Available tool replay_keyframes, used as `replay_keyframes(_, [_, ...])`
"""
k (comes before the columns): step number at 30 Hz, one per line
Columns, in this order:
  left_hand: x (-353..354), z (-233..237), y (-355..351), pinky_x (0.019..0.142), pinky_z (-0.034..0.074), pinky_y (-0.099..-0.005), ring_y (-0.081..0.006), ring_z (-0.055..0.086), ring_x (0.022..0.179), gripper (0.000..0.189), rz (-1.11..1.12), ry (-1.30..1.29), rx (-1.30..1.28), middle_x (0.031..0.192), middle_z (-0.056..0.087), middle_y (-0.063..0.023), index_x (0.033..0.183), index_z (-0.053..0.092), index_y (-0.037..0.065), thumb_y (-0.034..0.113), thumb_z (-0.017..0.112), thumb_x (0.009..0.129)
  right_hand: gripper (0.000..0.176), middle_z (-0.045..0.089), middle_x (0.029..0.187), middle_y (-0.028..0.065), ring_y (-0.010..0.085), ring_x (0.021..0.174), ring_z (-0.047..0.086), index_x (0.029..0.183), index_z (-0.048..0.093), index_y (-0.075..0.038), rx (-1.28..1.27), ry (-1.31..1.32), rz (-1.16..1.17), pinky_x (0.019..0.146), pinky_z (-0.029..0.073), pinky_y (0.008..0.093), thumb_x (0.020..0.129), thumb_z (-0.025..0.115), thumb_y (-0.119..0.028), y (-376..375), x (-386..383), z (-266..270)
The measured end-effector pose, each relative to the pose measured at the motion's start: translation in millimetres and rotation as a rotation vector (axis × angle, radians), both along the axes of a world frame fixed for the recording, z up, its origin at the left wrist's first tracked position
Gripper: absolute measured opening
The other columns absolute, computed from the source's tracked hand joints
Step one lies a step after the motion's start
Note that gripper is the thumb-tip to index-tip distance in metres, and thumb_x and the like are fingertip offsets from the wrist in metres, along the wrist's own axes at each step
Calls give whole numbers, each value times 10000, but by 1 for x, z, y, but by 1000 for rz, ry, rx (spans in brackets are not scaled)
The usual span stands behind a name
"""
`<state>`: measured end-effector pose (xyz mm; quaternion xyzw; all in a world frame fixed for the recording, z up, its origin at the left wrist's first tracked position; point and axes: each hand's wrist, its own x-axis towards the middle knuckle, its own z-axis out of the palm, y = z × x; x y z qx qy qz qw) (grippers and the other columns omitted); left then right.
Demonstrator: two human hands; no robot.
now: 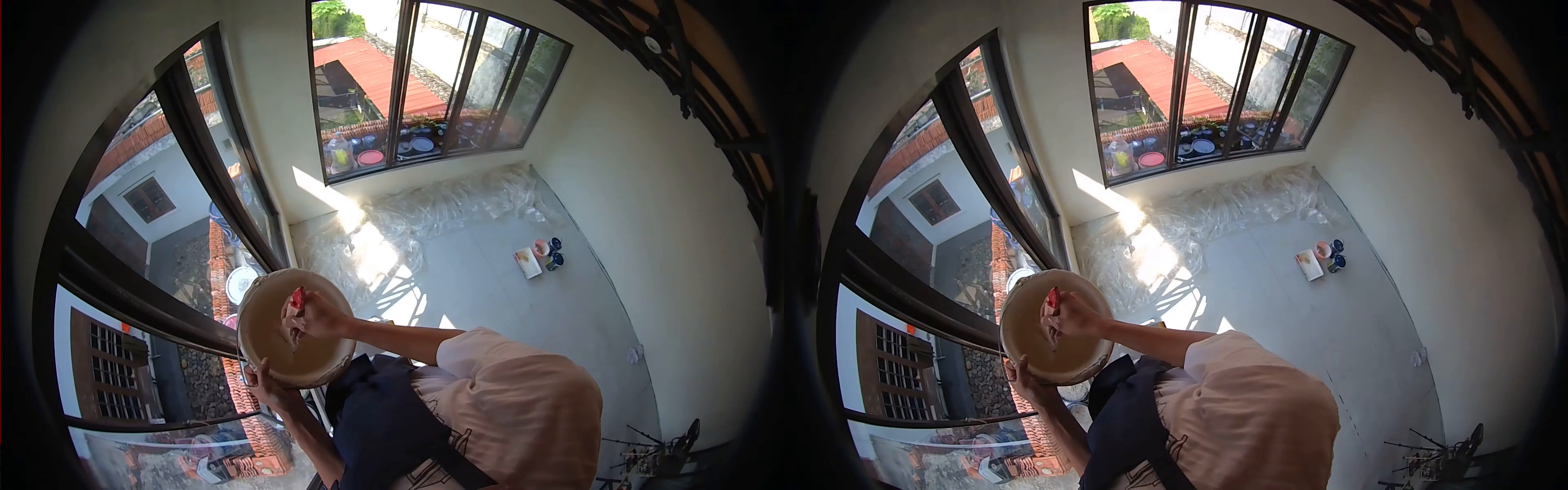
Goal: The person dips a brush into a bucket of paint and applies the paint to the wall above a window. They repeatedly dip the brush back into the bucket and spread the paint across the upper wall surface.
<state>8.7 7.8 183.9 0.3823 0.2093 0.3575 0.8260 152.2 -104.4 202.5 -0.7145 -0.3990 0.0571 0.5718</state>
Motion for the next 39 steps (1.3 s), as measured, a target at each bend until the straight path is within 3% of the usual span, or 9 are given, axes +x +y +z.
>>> replay_keyframes(2, [1, -5, 1, 766, 502, -330, -198, 589, 831, 132, 12, -13, -4, 879, 579, -103, 877, 502, 39, 64, 583, 775, 46, 632, 716, 63, 133, 630, 636, 822, 618, 4, 135, 694, 125, 557, 510, 256, 818, 634, -39, 5, -4, 2])
replay_keyframes(15, [1, -5, 1, 720, 504, -281, -171, 598, 738, 114, 79, -21, -49, 825, 596, -92, 830, 502, 44, -5, 580, 762, 130, 634, 690, 74, 150, 579, 659, 877, 594, 11, 100, 829, 115, 527, 546, 257, 877, 612, -117, 11, 4, 4])
replay_keyframes(21, [1, -8, 4, 693, 499, -263, -143, 592, 715, 113, 73, -48, -70, 809, 598, -76, 800, 487, 40, -18, 575, 758, 222, 646, 827, 70, 144, 674, 672, 944, 607, -7, 24, 846, 179, 524, 573, 268, 864, 657, -208, 6, 11, 12])
replay_keyframes(24, [3, -12, 5, 677, 492, -252, -130, 576, 674, 141, 102, -83, -88, 798, 593, -65, 782, 475, 46, -39, 584, 754, 233, 644, 867, 67, 136, 735, 665, 947, 606, 0, 104, 731, 243, 596, 581, 268, 851, 675, -201, 11, 14, 3])
replay_keyframes(27, [4, -5, 5, 650, 488, -238, -116, 570, 651, 144, 131, -52, -86, 766, 599, -52, 761, 489, 53, -55, 584, 754, 216, 643, 890, 74, 140, 777, 655, 940, 608, 10, 67, 952, 298, 672, 576, 272, 821, 704, -142, 9, 6, 9])
replay_keyframes(29, [4, -22, 10, 632, 487, -234, -112, 573, 638, 143, 139, -99, -68, 764, 609, -56, 756, 500, 53, -54, 594, 748, 232, 640, 892, 80, 151, 774, 651, 948, 601, 26, 110, 701, 226, 700, 573, 279, 779, 729, -66, 14, -1, -3])
replay_keyframes(36, [-4, -9, 4, 562, 453, -224, -76, 514, 585, 255, 162, -36, -155, 692, 546, 3, 680, 434, 112, -43, 630, 729, 257, 638, 921, 102, 168, 806, 645, 985, 584, 30, 61, 655, 129, 719, 565, 287, 773, 716, -30, 22, -9, 8])
replay_keyframes(37, [-4, 3, 1, 578, 471, -224, -80, 533, 592, 212, 163, -50, -181, 708, 569, -2, 704, 475, 98, -43, 631, 726, 249, 642, 912, 104, 162, 802, 643, 981, 587, 37, 30, 603, 154, 706, 568, 280, 778, 715, -30, 21, -11, 15])
replay_keyframes(39, [-6, -2, 1, 692, 494, -233, -110, 616, 737, 320, 140, -80, -189, 890, 665, -69, 1040, 624, -44, -38, 627, 720, 266, 639, 911, 101, 171, 811, 644, 987, 579, 34, 17, 637, 152, 708, 570, 286, 771, 722, -29, 22, -10, 17])
